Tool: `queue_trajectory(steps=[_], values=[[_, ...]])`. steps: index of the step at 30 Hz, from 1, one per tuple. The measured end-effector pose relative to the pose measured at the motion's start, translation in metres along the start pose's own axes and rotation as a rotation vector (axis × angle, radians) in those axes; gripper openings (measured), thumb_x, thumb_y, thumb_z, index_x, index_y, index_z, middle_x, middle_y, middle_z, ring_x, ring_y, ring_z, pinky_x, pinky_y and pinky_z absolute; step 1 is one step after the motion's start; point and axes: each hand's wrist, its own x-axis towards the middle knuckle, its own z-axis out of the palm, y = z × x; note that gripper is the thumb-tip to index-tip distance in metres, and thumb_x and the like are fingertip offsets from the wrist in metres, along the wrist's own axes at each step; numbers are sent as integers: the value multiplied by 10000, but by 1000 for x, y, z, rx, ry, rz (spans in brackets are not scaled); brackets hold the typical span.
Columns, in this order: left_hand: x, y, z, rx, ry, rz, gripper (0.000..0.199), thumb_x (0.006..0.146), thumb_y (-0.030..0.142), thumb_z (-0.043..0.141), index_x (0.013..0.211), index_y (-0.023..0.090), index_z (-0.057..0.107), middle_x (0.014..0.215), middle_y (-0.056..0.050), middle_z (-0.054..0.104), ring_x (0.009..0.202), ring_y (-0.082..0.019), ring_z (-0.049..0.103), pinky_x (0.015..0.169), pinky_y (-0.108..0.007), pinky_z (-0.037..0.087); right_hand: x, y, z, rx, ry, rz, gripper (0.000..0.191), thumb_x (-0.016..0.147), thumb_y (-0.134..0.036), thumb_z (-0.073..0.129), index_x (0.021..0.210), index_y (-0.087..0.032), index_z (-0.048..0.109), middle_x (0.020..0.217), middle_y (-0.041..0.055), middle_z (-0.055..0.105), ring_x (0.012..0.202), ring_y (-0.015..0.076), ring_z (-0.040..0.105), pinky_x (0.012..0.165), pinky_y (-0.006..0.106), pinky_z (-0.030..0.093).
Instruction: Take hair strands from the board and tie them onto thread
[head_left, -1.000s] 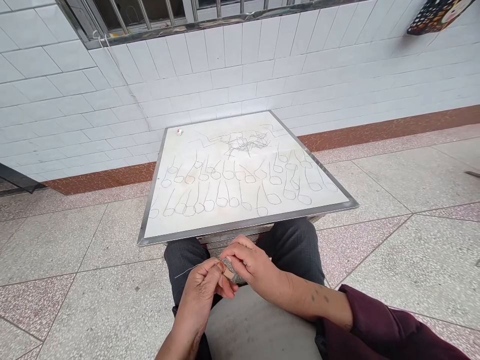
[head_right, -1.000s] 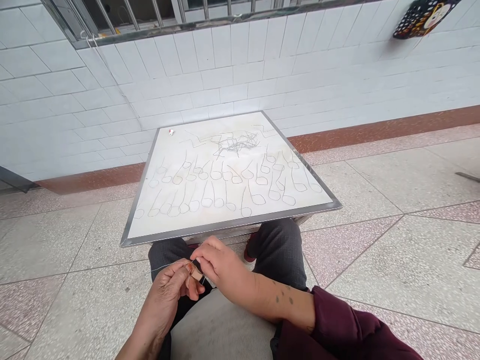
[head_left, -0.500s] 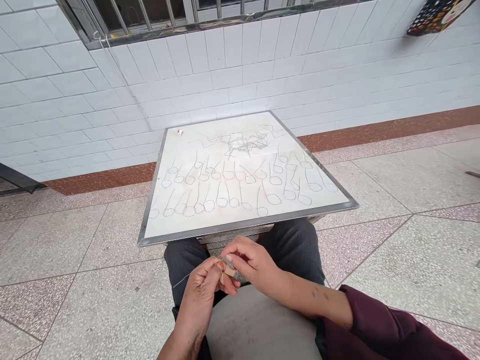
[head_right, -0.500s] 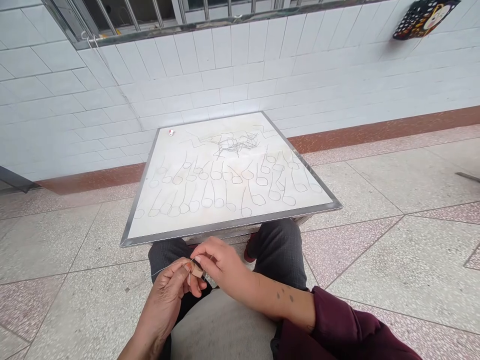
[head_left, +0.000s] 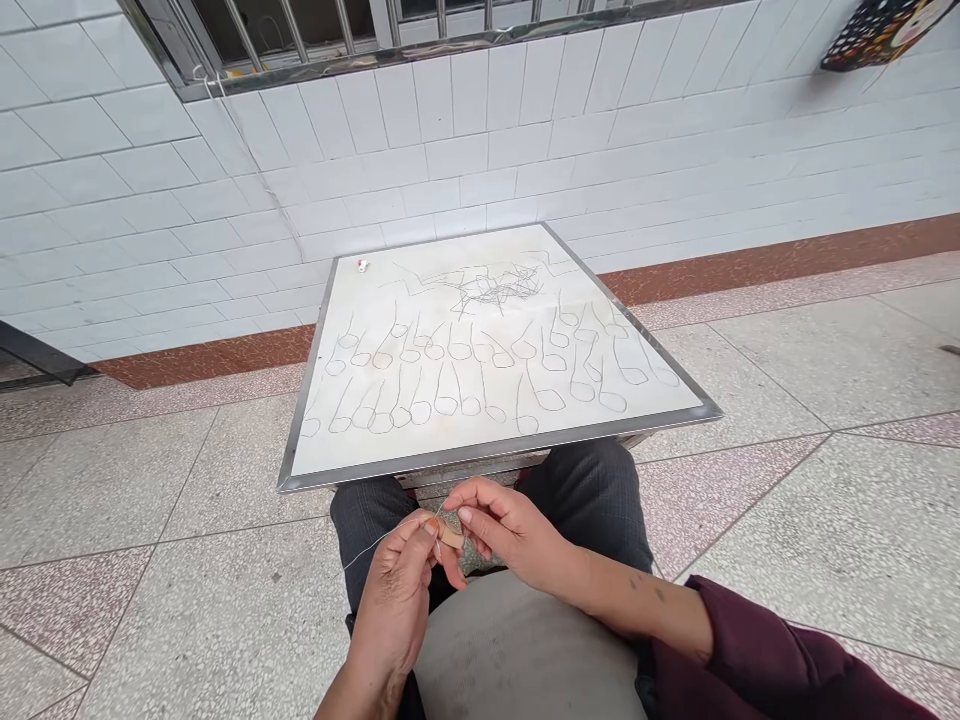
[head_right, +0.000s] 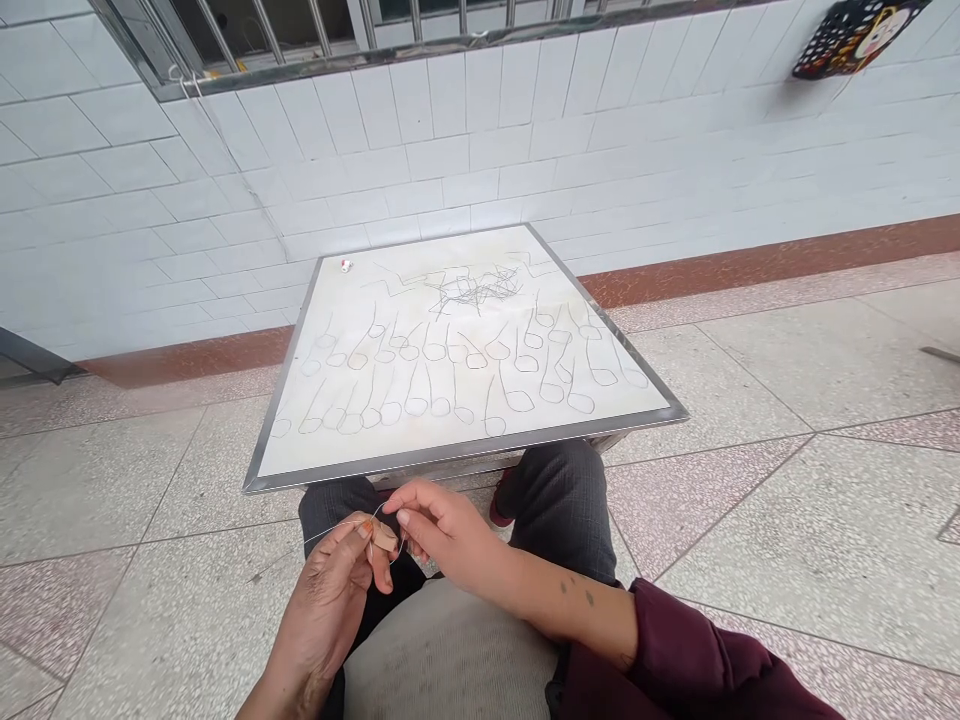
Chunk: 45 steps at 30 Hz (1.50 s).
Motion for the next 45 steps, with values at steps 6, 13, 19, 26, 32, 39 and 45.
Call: queue_trajectory(steps=[6, 13, 19, 26, 32, 39, 45], values=[[-1, -1, -4, 55, -34, 11, 304, 909, 402, 590, 698, 201, 678, 544, 16, 567, 586, -151, 491, 700, -266, 403, 0, -2, -4, -27, -34, -15, 282, 974, -457, 496, 1070, -215, 602, 744, -29, 569, 565, 91, 496, 570, 242, 453], [-5, -6, -5, 248, -187, -95, 345, 951, 362, 475, 721, 204, 678, 546, -2, 626, 609, -173, 546, 714, -292, 370, 11, -23, -15, -297, -35, -76, 289, 995, -396, 477, 1051, -227, 705, 941, 36, 629, 847, 147, 595, 782, 295, 486], [-6, -9, -2, 331, -253, -146, 393, 937, 435, 481, 693, 205, 686, 530, 1, 621, 556, -181, 560, 702, -317, 378, 24, -34, -13, -371, -237, -33, 120, 877, -335, 682, 911, -245, 755, 829, -3, 599, 796, 126, 603, 707, 230, 469], [-5, -17, -8, 274, -190, -134, 372, 932, 415, 493, 652, 217, 636, 484, -5, 626, 665, -210, 579, 742, -314, 413, 25, -42, -9, -454, -290, -144, 101, 914, -272, 617, 870, -221, 692, 825, -6, 598, 783, 125, 580, 704, 239, 449], [-6, -17, -11, 152, -181, -83, 327, 948, 374, 498, 704, 206, 638, 472, 2, 630, 634, -185, 559, 717, -290, 417, 27, -38, -4, -12, -173, 63, 121, 913, -317, 604, 877, -202, 605, 734, -31, 598, 625, 92, 566, 598, 220, 452], [-9, -11, -6, -85, -201, -83, 321, 894, 417, 620, 678, 183, 662, 345, 53, 476, 409, -113, 424, 571, -247, 422, 30, -40, 2, 342, -98, 119, 216, 826, -362, 734, 828, -184, 613, 724, -25, 633, 570, 71, 548, 587, 218, 457], [-14, -10, -4, -133, -209, -90, 332, 892, 413, 638, 672, 166, 674, 324, 69, 417, 346, -85, 350, 508, -230, 418, 38, -46, -2, 488, 26, 129, 227, 790, -337, 790, 812, -183, 625, 728, -25, 657, 580, 61, 556, 583, 197, 431]])
